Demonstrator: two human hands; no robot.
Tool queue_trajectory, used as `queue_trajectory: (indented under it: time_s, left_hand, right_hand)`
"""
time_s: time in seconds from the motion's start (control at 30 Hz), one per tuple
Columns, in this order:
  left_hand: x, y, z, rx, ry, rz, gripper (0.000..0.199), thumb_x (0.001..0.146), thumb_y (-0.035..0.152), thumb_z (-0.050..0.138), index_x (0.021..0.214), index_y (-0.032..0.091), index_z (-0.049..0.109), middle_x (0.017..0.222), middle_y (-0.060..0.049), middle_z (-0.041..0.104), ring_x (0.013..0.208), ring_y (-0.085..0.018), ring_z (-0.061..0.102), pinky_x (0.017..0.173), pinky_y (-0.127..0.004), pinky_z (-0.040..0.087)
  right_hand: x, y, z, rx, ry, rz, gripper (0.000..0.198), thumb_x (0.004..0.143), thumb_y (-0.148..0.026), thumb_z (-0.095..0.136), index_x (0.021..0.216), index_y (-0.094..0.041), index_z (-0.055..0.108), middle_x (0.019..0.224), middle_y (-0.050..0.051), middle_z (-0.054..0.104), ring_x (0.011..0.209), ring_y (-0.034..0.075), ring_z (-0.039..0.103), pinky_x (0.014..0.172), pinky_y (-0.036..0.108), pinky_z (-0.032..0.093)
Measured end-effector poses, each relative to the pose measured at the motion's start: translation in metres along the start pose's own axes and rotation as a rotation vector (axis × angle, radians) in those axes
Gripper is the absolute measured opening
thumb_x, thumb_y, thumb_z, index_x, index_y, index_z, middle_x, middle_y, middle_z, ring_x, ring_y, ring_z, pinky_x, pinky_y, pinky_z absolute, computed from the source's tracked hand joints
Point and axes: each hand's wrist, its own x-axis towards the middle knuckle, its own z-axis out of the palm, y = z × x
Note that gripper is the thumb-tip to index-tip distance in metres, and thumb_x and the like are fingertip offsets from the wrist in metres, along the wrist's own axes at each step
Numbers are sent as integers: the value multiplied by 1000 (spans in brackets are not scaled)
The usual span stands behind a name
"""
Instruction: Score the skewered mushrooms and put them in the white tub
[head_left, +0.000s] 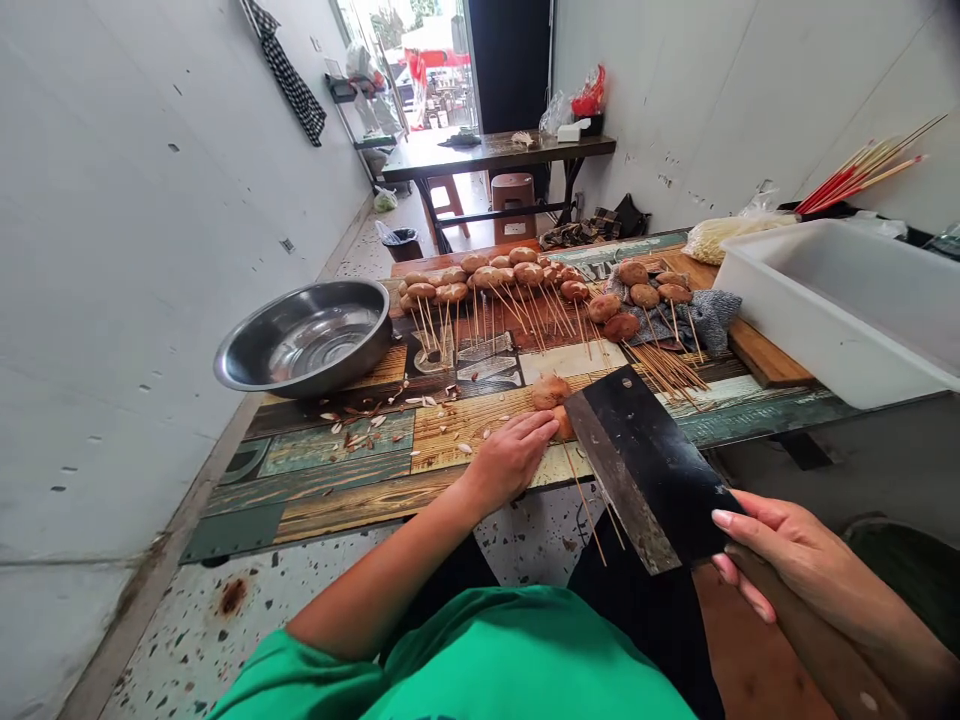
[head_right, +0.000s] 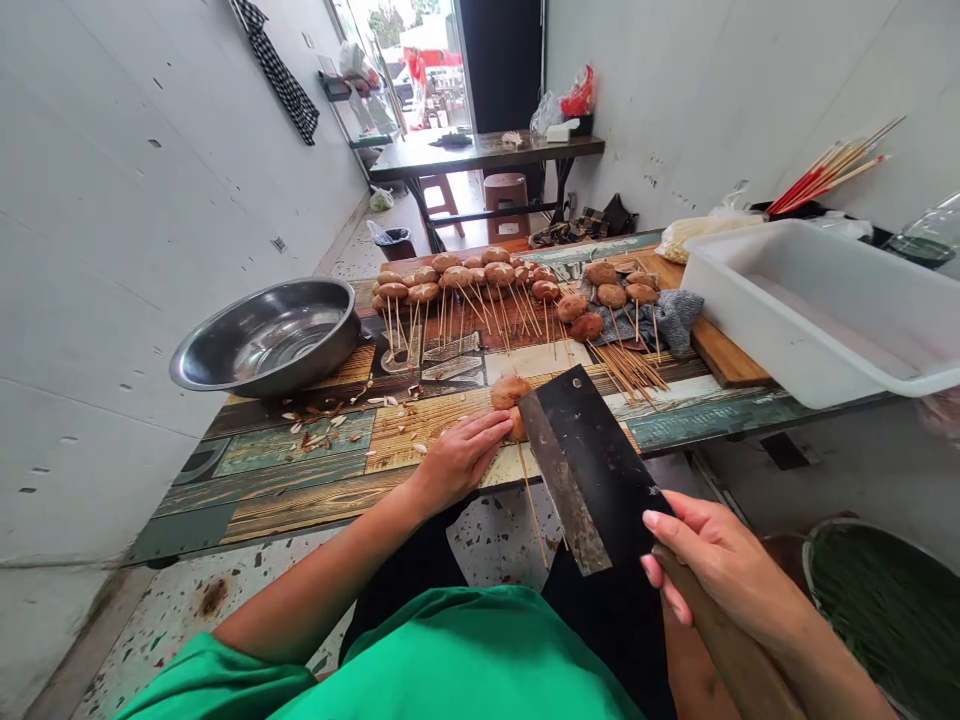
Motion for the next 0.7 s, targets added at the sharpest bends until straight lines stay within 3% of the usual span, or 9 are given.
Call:
queue_trajectory:
  time_s: [0.1, 0.2, 0.3, 0.37, 0.53, 0.7]
  left_hand:
    - [-1, 0, 0, -12, -18, -25, 33, 103, 15, 45, 132, 18, 59, 129, -13, 69, 120, -23, 67, 102, -41, 59]
    - [-2, 0, -1, -16, -34, -32, 34, 103, 16, 45, 134, 17, 59, 130, -14, 69, 121, -24, 66, 102, -42, 59]
    - [-2, 0, -1, -19, -30, -15, 34, 103, 16, 46, 134, 17, 60, 130, -15, 69, 120, -25, 66, 101, -43, 59]
    - [-2, 1, -2, -28, -43, -4, 34, 103, 18, 47, 134, 18, 60, 128, -14, 69, 118, -24, 67, 100, -43, 59]
    - [-2, 3, -4, -16, -64, 12, 33, 104, 21, 47, 134, 19, 61, 125, -14, 70, 115, -24, 67, 98, -40, 60]
    - [-2, 2, -3, -17, -51, 26, 33, 104, 20, 47, 133, 17, 61, 125, -15, 69, 113, -24, 67, 96, -39, 60]
  right_hand:
    - [-10, 5, -1, -97, 90, -56, 46, 86, -65, 63, 74, -22, 50, 57, 0, 65, 40, 11, 53, 45, 23, 38]
    - [-17, 8, 5, -344, 189, -191, 45, 87, -65, 56, 69, -25, 54, 55, 2, 63, 40, 15, 55, 42, 28, 42]
    - [-21, 7, 16, -643, 308, -413, 36, 88, -55, 50, 69, -27, 60, 56, 6, 67, 47, 22, 63, 46, 33, 49]
    - [-23, 6, 23, -783, 353, -581, 32, 91, -46, 47, 79, -26, 68, 66, 8, 75, 57, 26, 71, 51, 33, 54]
    - [-27, 5, 36, -1120, 378, -954, 37, 100, -22, 39, 97, -11, 74, 79, 13, 80, 57, 25, 75, 47, 32, 59]
    - [-34, 5, 50, -1284, 426, -1023, 41, 97, -11, 34, 95, -2, 74, 81, 21, 78, 52, 27, 73, 39, 35, 56]
